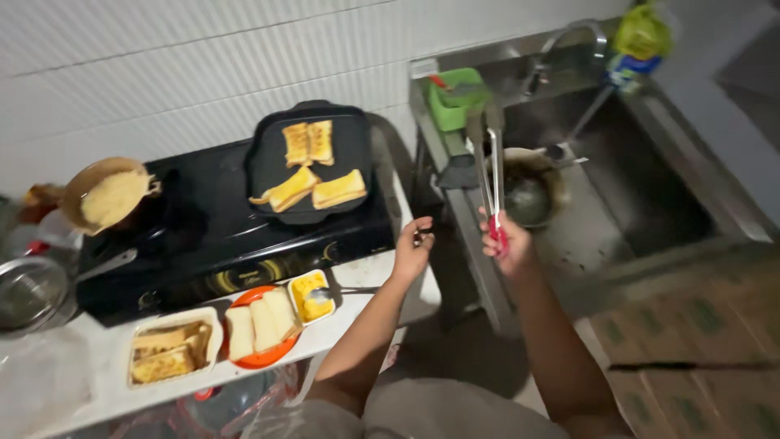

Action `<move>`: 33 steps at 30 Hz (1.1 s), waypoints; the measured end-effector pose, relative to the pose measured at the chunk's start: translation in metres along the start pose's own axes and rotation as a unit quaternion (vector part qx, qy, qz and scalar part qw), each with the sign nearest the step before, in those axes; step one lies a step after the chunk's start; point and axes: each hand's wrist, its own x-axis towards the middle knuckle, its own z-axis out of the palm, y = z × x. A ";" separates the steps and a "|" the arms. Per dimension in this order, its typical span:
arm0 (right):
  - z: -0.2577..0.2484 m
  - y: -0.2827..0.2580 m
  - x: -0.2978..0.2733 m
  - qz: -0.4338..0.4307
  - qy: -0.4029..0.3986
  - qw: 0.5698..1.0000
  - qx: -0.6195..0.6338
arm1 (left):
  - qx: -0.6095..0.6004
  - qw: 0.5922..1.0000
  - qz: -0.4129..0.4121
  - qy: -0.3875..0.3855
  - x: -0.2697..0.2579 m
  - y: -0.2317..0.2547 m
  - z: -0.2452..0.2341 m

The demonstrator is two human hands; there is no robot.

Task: The person spreads butter on slices of bread and places them on a griddle to toast. They flip the slices with tongs and transfer the finished toast to a tray.

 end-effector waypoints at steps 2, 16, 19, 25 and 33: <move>0.004 0.001 0.032 0.015 -0.006 0.999 -0.045 | 0.001 1.000 -0.004 -0.001 0.011 0.003 -0.014; 0.120 -0.075 0.143 -0.384 -0.026 0.492 -0.781 | -0.002 0.998 -0.021 0.065 0.000 0.020 -0.112; 0.164 -0.095 0.147 -0.374 -0.060 0.350 -0.857 | -0.039 0.991 -0.029 0.125 -0.016 0.025 -0.112; 0.180 -0.089 0.169 -0.425 -0.150 0.272 -0.850 | 0.026 0.971 -0.088 0.220 -0.043 0.044 -0.109; 0.125 -0.041 0.212 -0.453 -0.121 0.269 -0.841 | 0.003 0.961 -0.070 0.269 -0.057 0.043 -0.091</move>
